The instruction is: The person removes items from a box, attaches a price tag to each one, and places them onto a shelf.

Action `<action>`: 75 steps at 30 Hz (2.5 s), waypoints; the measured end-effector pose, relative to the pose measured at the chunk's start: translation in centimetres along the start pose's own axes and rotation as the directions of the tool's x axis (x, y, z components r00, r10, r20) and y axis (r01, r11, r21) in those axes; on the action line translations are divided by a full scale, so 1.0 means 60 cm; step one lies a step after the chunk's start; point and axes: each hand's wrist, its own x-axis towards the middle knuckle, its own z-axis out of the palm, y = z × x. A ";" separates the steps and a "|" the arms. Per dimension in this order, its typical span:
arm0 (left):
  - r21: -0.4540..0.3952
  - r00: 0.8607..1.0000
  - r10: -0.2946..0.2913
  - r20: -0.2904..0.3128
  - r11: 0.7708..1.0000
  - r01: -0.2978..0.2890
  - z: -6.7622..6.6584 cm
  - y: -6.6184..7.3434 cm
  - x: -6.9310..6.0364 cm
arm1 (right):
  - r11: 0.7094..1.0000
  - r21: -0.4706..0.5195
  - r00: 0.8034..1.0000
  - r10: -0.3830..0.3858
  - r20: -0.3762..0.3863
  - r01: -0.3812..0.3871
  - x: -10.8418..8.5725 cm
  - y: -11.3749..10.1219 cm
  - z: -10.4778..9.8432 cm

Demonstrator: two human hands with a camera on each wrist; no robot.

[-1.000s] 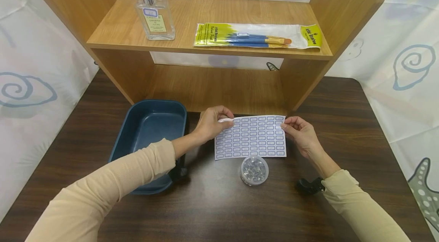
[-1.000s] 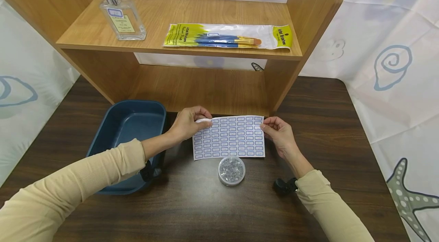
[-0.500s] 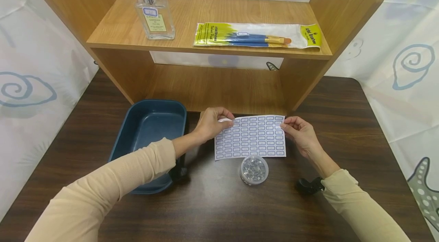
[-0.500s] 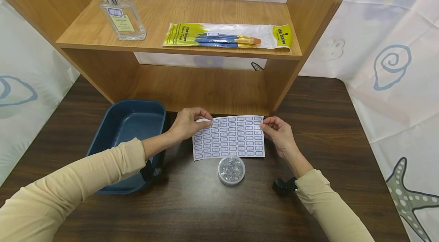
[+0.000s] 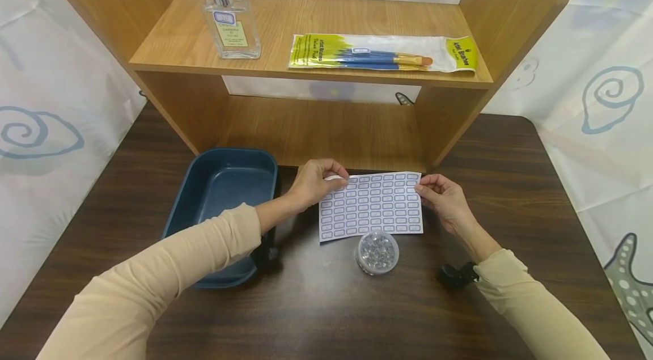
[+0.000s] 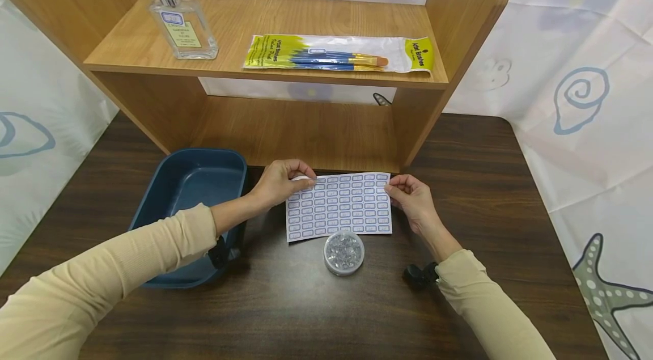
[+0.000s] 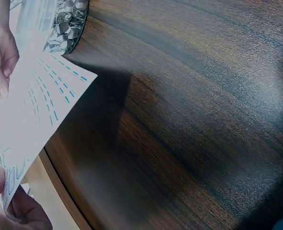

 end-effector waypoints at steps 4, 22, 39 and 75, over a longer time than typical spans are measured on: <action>-0.020 1.000 0.015 0.016 1.000 -0.015 -0.002 -0.001 0.000 | 0.999 -0.032 1.000 0.020 -0.009 -0.020 0.003 0.000 0.002; -0.065 1.000 0.004 0.020 0.998 -0.003 0.001 -0.004 0.001 | 0.991 -0.125 0.999 0.043 -0.034 -0.047 0.005 -0.006 0.005; -0.264 0.989 -0.109 0.102 0.955 0.132 0.001 -0.003 0.000 | 0.983 -0.170 0.996 0.061 -0.057 -0.070 0.009 -0.004 0.006; -0.236 0.997 -0.053 0.047 0.970 0.063 0.002 0.026 -0.034 | 0.659 -0.701 0.919 -0.395 -0.013 0.273 -0.031 -0.025 0.026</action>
